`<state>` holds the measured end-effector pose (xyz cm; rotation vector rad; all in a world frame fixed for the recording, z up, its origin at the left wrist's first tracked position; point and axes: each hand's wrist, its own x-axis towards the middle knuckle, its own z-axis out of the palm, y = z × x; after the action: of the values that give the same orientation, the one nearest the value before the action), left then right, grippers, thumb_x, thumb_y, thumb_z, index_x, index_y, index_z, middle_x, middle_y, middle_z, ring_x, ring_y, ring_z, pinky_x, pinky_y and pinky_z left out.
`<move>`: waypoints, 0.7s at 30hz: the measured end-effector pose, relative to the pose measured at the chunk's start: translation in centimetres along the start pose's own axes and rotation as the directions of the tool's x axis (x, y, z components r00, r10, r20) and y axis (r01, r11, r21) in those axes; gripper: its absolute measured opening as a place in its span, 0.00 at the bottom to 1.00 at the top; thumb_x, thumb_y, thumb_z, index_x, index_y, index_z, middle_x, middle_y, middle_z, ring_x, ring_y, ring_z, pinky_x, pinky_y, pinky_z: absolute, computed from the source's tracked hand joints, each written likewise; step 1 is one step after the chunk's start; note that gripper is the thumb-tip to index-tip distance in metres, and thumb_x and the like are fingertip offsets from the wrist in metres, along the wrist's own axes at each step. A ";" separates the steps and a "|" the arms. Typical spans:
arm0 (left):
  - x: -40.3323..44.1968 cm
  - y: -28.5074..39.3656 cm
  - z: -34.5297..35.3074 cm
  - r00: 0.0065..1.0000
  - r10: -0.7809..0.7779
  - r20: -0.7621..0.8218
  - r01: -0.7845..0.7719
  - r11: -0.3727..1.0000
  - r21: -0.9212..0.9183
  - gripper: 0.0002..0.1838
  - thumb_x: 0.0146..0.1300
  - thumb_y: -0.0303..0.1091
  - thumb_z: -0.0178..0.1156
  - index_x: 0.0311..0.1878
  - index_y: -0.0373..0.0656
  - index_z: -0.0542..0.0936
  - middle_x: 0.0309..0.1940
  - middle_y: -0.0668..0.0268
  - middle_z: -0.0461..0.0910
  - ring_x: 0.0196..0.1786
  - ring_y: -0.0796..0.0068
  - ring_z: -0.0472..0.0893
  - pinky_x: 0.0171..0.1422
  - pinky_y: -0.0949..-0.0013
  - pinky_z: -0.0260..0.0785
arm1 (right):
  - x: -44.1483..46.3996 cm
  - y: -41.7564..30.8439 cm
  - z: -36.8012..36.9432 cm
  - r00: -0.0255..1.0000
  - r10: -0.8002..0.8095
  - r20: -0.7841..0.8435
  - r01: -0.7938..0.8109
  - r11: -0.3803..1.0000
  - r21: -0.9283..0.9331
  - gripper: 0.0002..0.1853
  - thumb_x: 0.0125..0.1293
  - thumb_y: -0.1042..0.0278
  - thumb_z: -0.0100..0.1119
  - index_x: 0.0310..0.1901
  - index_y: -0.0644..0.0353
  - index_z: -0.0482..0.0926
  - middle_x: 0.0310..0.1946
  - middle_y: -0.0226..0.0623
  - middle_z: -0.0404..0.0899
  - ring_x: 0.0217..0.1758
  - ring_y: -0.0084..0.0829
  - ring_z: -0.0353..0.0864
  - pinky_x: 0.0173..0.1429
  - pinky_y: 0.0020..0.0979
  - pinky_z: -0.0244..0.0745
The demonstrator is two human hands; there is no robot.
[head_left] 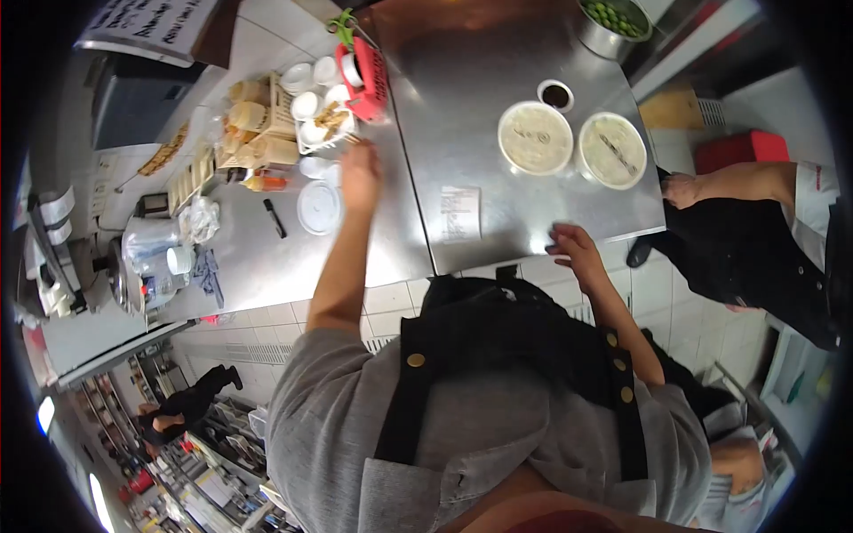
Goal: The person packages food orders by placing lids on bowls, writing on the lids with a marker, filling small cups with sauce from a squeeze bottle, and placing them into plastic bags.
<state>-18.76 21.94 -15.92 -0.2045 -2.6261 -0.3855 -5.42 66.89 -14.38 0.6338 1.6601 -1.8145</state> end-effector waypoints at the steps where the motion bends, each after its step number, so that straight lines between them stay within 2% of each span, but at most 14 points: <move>1: 1.1 -1.2 -1.0 0.998 -0.047 0.037 0.045 0.997 0.068 0.11 0.58 0.24 0.62 0.45 0.44 0.81 0.49 0.59 0.80 0.50 0.53 0.78 0.57 0.55 0.70 | 0.2 0.7 0.0 1.000 -0.020 -0.003 0.020 1.000 0.007 0.15 0.74 0.58 0.54 0.56 0.56 0.76 0.47 0.31 0.82 0.45 0.27 0.83 0.49 0.32 0.76; 2: 2.7 -1.9 -1.7 0.994 -0.089 0.061 0.080 0.987 0.138 0.13 0.58 0.25 0.62 0.47 0.44 0.81 0.52 0.58 0.80 0.52 0.54 0.79 0.57 0.56 0.69 | 0.3 1.3 -0.2 1.000 -0.007 -0.028 0.007 1.000 0.010 0.15 0.74 0.58 0.54 0.56 0.56 0.76 0.47 0.31 0.82 0.45 0.27 0.83 0.49 0.32 0.76; 5: 5.6 -1.4 -2.5 0.997 -0.081 -0.018 0.083 0.988 0.132 0.19 0.60 0.30 0.64 0.56 0.46 0.81 0.62 0.56 0.77 0.62 0.53 0.75 0.66 0.53 0.65 | 0.1 2.5 -0.4 0.997 0.072 0.037 -0.070 0.996 -0.062 0.15 0.75 0.53 0.52 0.36 0.55 0.79 0.29 0.27 0.80 0.36 0.24 0.81 0.45 0.30 0.75; 7: 5.9 0.3 -3.5 0.988 0.112 -0.109 -0.071 0.943 0.326 0.23 0.63 0.35 0.63 0.63 0.53 0.79 0.70 0.58 0.70 0.69 0.42 0.66 0.74 0.45 0.58 | -0.2 3.8 -0.6 0.996 0.077 0.050 -0.074 0.995 -0.066 0.16 0.75 0.53 0.52 0.35 0.55 0.78 0.28 0.27 0.79 0.36 0.23 0.81 0.44 0.30 0.75; 8: 4.9 1.0 -3.2 0.989 0.116 -0.090 -0.082 0.944 0.320 0.23 0.63 0.35 0.63 0.63 0.53 0.79 0.70 0.58 0.70 0.69 0.42 0.66 0.74 0.45 0.58 | -0.5 4.8 -0.6 0.993 0.088 0.076 -0.082 0.993 -0.082 0.17 0.75 0.53 0.52 0.34 0.56 0.78 0.28 0.28 0.79 0.35 0.23 0.81 0.44 0.30 0.75; 10: 2.8 2.6 -1.6 0.999 0.020 -0.048 -0.014 0.993 0.117 0.24 0.66 0.38 0.62 0.66 0.54 0.77 0.73 0.57 0.67 0.74 0.40 0.59 0.78 0.44 0.52 | -1.8 5.5 0.0 0.994 0.102 0.031 -0.100 0.994 -0.053 0.14 0.74 0.56 0.53 0.35 0.57 0.78 0.30 0.29 0.80 0.35 0.24 0.81 0.43 0.30 0.75; 11: 1.2 2.8 -0.6 0.994 0.107 -0.038 -0.105 0.993 0.044 0.24 0.68 0.39 0.60 0.68 0.53 0.75 0.74 0.57 0.65 0.75 0.39 0.58 0.78 0.44 0.52 | -2.3 6.1 0.2 0.997 0.076 -0.012 -0.077 0.997 -0.009 0.12 0.73 0.59 0.54 0.36 0.57 0.78 0.32 0.30 0.81 0.36 0.24 0.82 0.43 0.30 0.75; 13: -3.9 4.6 1.2 0.981 0.116 0.158 -0.097 0.988 -0.122 0.25 0.69 0.40 0.57 0.70 0.52 0.73 0.74 0.57 0.65 0.76 0.42 0.58 0.78 0.43 0.51 | -2.8 8.4 0.5 0.994 0.059 -0.092 -0.057 0.998 0.021 0.07 0.70 0.65 0.55 0.43 0.57 0.78 0.37 0.30 0.82 0.38 0.25 0.83 0.43 0.28 0.75; 15: -9.1 6.1 1.6 0.939 0.162 0.302 -0.168 0.986 -0.004 0.25 0.70 0.38 0.56 0.70 0.50 0.73 0.74 0.58 0.65 0.76 0.46 0.60 0.78 0.44 0.53 | -4.7 9.3 1.9 0.995 0.063 -0.082 -0.060 0.997 0.039 0.09 0.69 0.64 0.56 0.46 0.57 0.78 0.37 0.31 0.82 0.38 0.25 0.83 0.43 0.28 0.75; 16: -9.5 6.7 0.7 0.951 0.144 0.273 -0.122 0.988 -0.097 0.25 0.69 0.35 0.55 0.70 0.51 0.73 0.73 0.58 0.66 0.75 0.49 0.62 0.78 0.46 0.54 | -5.7 9.1 2.7 0.996 0.061 -0.059 -0.058 0.997 0.041 0.10 0.69 0.64 0.56 0.48 0.57 0.78 0.38 0.31 0.82 0.38 0.24 0.83 0.43 0.27 0.76; 18: -9.6 5.9 0.5 0.955 0.169 0.244 -0.130 0.977 -0.170 0.26 0.68 0.33 0.55 0.70 0.51 0.73 0.72 0.58 0.68 0.74 0.48 0.64 0.77 0.48 0.55 | -9.1 5.4 5.9 0.989 -0.089 0.116 0.080 0.994 0.081 0.12 0.70 0.65 0.55 0.53 0.56 0.77 0.43 0.31 0.83 0.43 0.23 0.83 0.43 0.26 0.77; 19: -9.9 5.4 0.7 0.953 0.174 0.248 -0.135 0.977 -0.168 0.27 0.67 0.33 0.56 0.70 0.51 0.73 0.71 0.57 0.69 0.73 0.46 0.65 0.77 0.48 0.56 | -10.8 2.7 7.9 0.970 -0.221 0.101 0.220 0.975 0.022 0.13 0.68 0.70 0.59 0.53 0.56 0.77 0.44 0.32 0.83 0.42 0.22 0.83 0.43 0.25 0.77; 20: -10.3 4.5 1.0 0.951 0.232 0.204 -0.190 0.960 -0.206 0.27 0.65 0.33 0.56 0.70 0.52 0.73 0.71 0.55 0.69 0.72 0.44 0.66 0.76 0.47 0.56 | -12.8 -0.5 10.1 0.839 -0.523 0.150 0.530 0.848 -0.011 0.14 0.65 0.75 0.64 0.51 0.55 0.77 0.39 0.29 0.81 0.39 0.20 0.80 0.42 0.22 0.75; 21: -10.5 4.0 1.6 0.949 0.242 0.202 -0.198 0.956 -0.215 0.28 0.64 0.33 0.56 0.69 0.51 0.74 0.71 0.53 0.69 0.72 0.43 0.66 0.76 0.46 0.56 | -17.5 -6.1 13.3 0.789 -0.606 0.102 0.595 0.795 0.119 0.15 0.61 0.78 0.69 0.47 0.56 0.76 0.34 0.26 0.78 0.36 0.17 0.77 0.38 0.20 0.71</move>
<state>-9.47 25.45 -21.33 -0.6366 -2.7457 -0.5677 3.31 55.84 3.50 -0.0226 1.8322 -2.3115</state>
